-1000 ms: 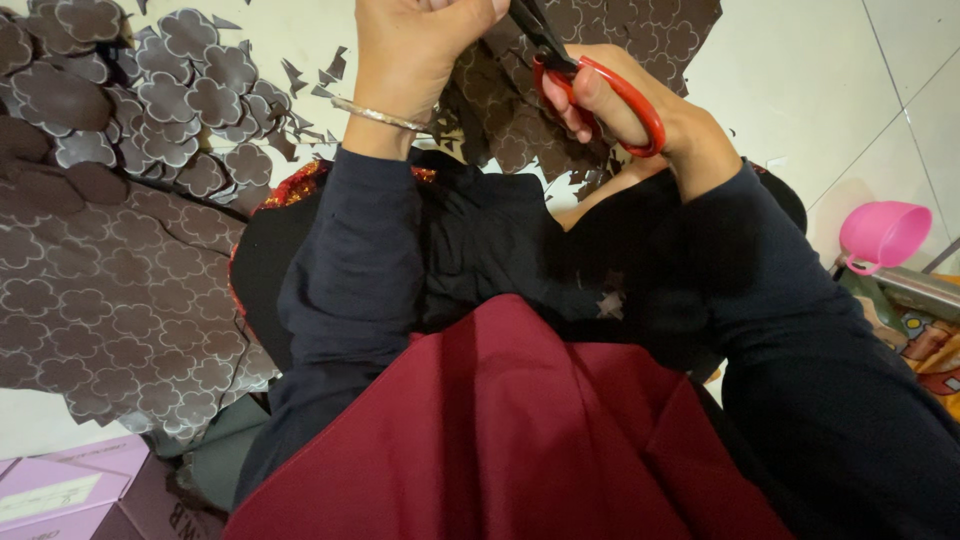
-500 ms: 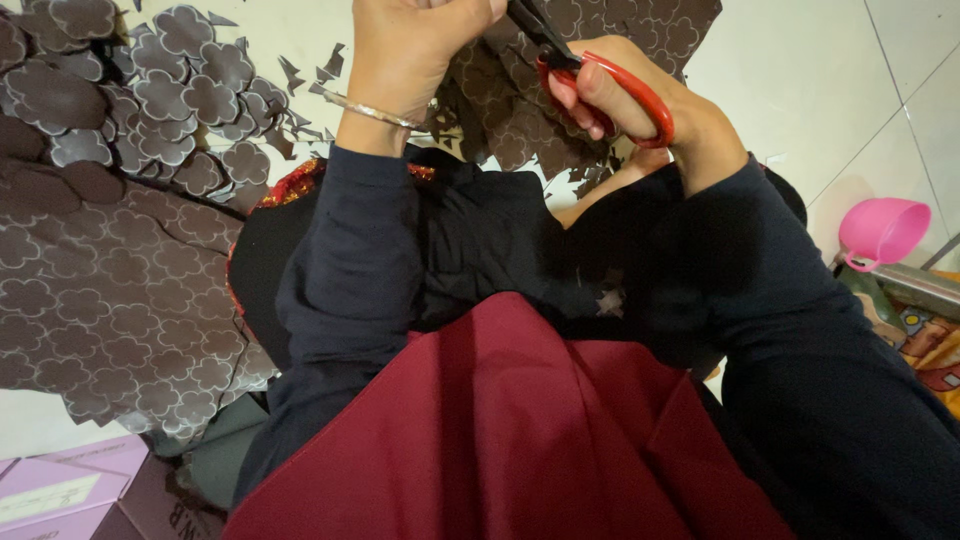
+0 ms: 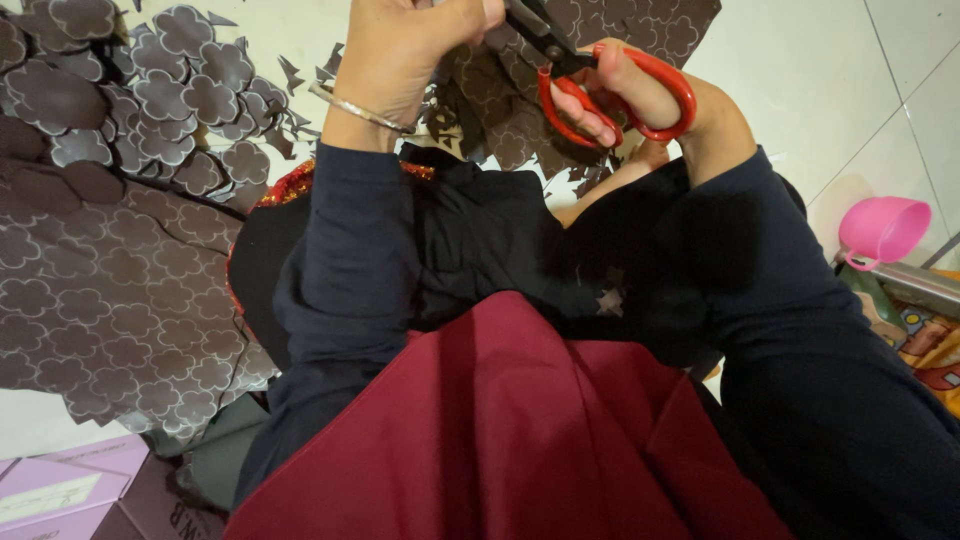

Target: The person cuts flower-shaped pieces from a brown patterned fabric using red-handled scissors. The person holds the fabric with one hand and cuts along the outlines with the other, producing multiple cutouts that accumulate on the floor.

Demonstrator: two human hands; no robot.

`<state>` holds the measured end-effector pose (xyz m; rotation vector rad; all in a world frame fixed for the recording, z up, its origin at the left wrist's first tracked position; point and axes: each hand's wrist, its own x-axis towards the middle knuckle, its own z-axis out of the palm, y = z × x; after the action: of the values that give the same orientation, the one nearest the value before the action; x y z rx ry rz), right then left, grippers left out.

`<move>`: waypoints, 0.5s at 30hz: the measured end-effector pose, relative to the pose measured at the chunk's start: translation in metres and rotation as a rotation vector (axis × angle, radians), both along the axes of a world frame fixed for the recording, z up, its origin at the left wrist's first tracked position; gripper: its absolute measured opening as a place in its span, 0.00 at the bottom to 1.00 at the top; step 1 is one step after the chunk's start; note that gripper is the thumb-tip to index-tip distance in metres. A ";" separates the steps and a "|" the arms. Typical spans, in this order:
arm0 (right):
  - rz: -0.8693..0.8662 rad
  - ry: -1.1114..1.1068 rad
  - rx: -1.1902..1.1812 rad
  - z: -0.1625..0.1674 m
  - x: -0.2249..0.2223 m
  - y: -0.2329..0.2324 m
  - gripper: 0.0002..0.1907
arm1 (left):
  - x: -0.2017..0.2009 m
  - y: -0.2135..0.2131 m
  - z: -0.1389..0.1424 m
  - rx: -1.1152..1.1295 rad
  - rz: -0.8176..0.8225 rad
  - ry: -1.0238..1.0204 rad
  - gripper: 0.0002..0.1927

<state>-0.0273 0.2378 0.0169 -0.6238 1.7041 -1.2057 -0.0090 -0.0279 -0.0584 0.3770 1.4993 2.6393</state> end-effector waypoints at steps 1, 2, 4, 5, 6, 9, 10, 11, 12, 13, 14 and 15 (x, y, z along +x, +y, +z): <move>0.011 0.016 0.004 0.000 -0.001 0.001 0.48 | 0.000 0.000 -0.001 -0.001 -0.004 -0.003 0.04; 0.021 0.033 0.008 0.000 -0.001 0.001 0.48 | 0.000 0.000 -0.002 0.012 -0.008 -0.011 0.04; 0.024 0.059 -0.001 0.000 -0.002 0.001 0.48 | 0.000 -0.001 -0.005 0.038 -0.017 -0.025 0.03; 0.025 0.072 -0.005 0.000 -0.002 0.000 0.48 | -0.001 -0.001 -0.007 0.067 -0.027 -0.034 0.03; 0.023 0.051 -0.016 0.000 -0.001 -0.001 0.48 | -0.001 -0.003 -0.009 0.096 -0.036 -0.044 0.03; 0.021 -0.017 -0.070 0.002 0.004 -0.004 0.48 | 0.001 0.001 -0.016 0.168 -0.033 -0.080 0.03; 0.023 -0.044 -0.100 0.003 0.005 -0.005 0.48 | 0.000 0.002 -0.018 0.190 -0.027 -0.093 0.03; 0.025 -0.071 -0.130 0.005 0.005 -0.005 0.48 | 0.000 0.003 -0.021 0.197 -0.021 -0.103 0.03; 0.031 -0.020 -0.113 0.006 0.005 -0.006 0.48 | 0.000 0.004 -0.024 0.204 -0.014 -0.114 0.03; 0.037 0.031 -0.095 0.008 0.005 -0.007 0.48 | -0.001 0.005 -0.026 0.211 -0.008 -0.125 0.03; 0.043 0.081 -0.078 0.009 0.005 -0.008 0.48 | 0.000 0.005 -0.029 0.236 0.002 -0.142 0.04; 0.037 0.089 -0.063 0.010 0.005 -0.009 0.48 | 0.000 0.006 -0.032 0.261 0.011 -0.160 0.04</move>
<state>-0.0225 0.2292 0.0265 -0.7542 1.7261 -1.2252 -0.0093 -0.0223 -0.0905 0.1691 1.1185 2.8037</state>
